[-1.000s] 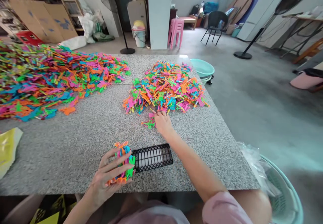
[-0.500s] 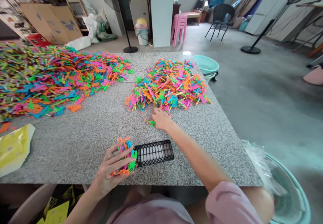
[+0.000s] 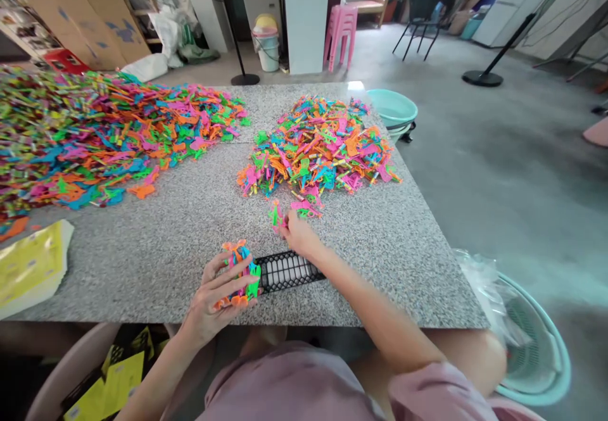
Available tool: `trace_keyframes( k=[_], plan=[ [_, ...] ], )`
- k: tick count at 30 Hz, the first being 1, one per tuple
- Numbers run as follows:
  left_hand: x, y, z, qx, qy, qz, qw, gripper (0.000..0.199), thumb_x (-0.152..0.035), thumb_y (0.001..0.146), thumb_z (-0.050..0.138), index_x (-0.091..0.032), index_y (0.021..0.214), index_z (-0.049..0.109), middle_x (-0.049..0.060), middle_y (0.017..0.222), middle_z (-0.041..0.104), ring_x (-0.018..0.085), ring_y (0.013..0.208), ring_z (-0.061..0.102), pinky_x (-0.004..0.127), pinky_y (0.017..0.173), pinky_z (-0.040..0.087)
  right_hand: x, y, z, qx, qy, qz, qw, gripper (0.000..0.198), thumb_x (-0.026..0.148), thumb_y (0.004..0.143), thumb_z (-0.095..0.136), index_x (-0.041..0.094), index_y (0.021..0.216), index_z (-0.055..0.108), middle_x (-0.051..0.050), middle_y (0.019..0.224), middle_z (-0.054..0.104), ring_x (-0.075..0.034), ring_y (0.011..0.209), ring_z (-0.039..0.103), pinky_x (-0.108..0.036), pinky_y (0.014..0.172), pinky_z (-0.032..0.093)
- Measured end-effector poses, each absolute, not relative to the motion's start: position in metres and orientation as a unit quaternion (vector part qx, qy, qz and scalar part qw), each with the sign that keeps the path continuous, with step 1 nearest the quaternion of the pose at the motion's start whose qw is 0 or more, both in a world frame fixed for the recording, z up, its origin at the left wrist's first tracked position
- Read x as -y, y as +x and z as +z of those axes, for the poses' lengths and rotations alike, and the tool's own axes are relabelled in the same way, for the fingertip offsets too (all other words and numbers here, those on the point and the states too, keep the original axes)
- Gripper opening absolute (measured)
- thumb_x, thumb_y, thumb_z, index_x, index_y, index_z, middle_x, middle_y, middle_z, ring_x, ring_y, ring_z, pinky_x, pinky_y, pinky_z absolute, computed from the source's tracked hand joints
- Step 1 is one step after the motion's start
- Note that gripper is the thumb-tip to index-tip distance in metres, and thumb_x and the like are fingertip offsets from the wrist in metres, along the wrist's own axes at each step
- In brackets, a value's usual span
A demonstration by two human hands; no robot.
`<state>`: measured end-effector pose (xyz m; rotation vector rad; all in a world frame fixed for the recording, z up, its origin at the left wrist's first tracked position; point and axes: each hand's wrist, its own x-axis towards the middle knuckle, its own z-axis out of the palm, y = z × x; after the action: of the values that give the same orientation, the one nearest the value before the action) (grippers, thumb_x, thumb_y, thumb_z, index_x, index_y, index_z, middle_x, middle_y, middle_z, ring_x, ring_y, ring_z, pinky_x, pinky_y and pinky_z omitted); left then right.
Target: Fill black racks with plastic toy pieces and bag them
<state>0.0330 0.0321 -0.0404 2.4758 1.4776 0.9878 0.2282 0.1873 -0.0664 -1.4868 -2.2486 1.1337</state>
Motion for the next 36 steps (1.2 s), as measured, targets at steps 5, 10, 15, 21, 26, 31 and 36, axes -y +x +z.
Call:
trace_keyframes(
  k=[5,10,15,21,26,31,36],
  plan=[
    [-0.032,0.035,-0.042,-0.491,0.807,0.324,0.056,0.027,-0.037,0.089,0.065,-0.024,0.112,0.068,0.007,0.131,0.064,0.031,0.134,0.039,0.05,0.102,0.044,-0.104,0.239,-0.09,0.64,-0.466,0.557,0.252,0.027,0.016,0.079,0.063,0.02,0.101,0.049,0.0,0.086,0.068,-0.015,0.073,0.066,-0.026,0.068,0.052],
    [-0.032,0.036,-0.042,-0.497,0.808,0.312,0.045,0.029,-0.04,0.089,0.065,-0.023,0.112,0.068,0.009,0.129,0.064,0.03,0.134,0.04,0.049,0.104,0.042,-0.06,0.227,-0.097,0.636,-0.506,0.517,0.267,0.017,0.023,0.079,0.066,0.02,0.094,0.058,-0.003,0.085,0.07,-0.019,0.077,0.068,-0.028,0.072,0.052],
    [-0.032,0.037,-0.042,-0.494,0.8,0.338,0.037,0.03,-0.036,0.088,0.067,-0.023,0.114,0.067,0.01,0.129,0.064,0.03,0.134,0.04,0.048,0.104,0.042,-0.065,0.224,-0.094,0.646,-0.519,0.486,0.279,0.016,0.025,0.078,0.067,0.02,0.092,0.06,-0.004,0.082,0.07,-0.02,0.076,0.067,-0.029,0.073,0.05],
    [-0.034,0.036,-0.039,-0.487,0.805,0.336,0.037,0.027,-0.036,0.087,0.067,-0.023,0.111,0.067,0.008,0.128,0.065,0.03,0.133,0.041,0.048,0.103,0.042,-0.092,0.238,-0.093,0.613,-0.436,0.517,0.409,0.003,0.024,0.079,0.057,0.02,0.079,0.057,-0.003,0.083,0.063,-0.019,0.082,0.058,-0.03,0.074,0.046],
    [-0.034,0.033,-0.038,-0.487,0.809,0.325,0.045,0.026,-0.037,0.088,0.066,-0.025,0.111,0.068,0.008,0.128,0.066,0.03,0.134,0.04,0.048,0.103,0.042,-0.116,0.234,-0.1,0.594,-0.406,0.551,0.423,0.023,0.024,0.066,0.069,0.021,0.064,0.046,0.002,0.069,0.05,-0.015,0.068,0.048,-0.027,0.061,0.039],
    [-0.034,0.033,-0.04,-0.488,0.811,0.319,0.043,0.028,-0.037,0.088,0.066,-0.025,0.114,0.067,0.007,0.128,0.065,0.03,0.133,0.041,0.049,0.104,0.042,-0.13,0.206,-0.098,0.65,-0.385,0.551,0.355,0.02,0.015,0.064,0.065,0.021,0.076,0.049,0.005,0.068,0.053,-0.012,0.06,0.051,-0.023,0.058,0.039],
    [-0.034,0.033,-0.04,-0.488,0.811,0.319,0.044,0.028,-0.036,0.089,0.065,-0.026,0.115,0.067,0.007,0.128,0.065,0.029,0.133,0.04,0.048,0.103,0.042,-0.148,0.188,-0.093,0.79,-0.354,0.444,0.231,0.019,0.007,0.067,0.065,0.019,0.079,0.057,0.003,0.069,0.061,-0.014,0.064,0.058,-0.023,0.062,0.041]
  ],
)
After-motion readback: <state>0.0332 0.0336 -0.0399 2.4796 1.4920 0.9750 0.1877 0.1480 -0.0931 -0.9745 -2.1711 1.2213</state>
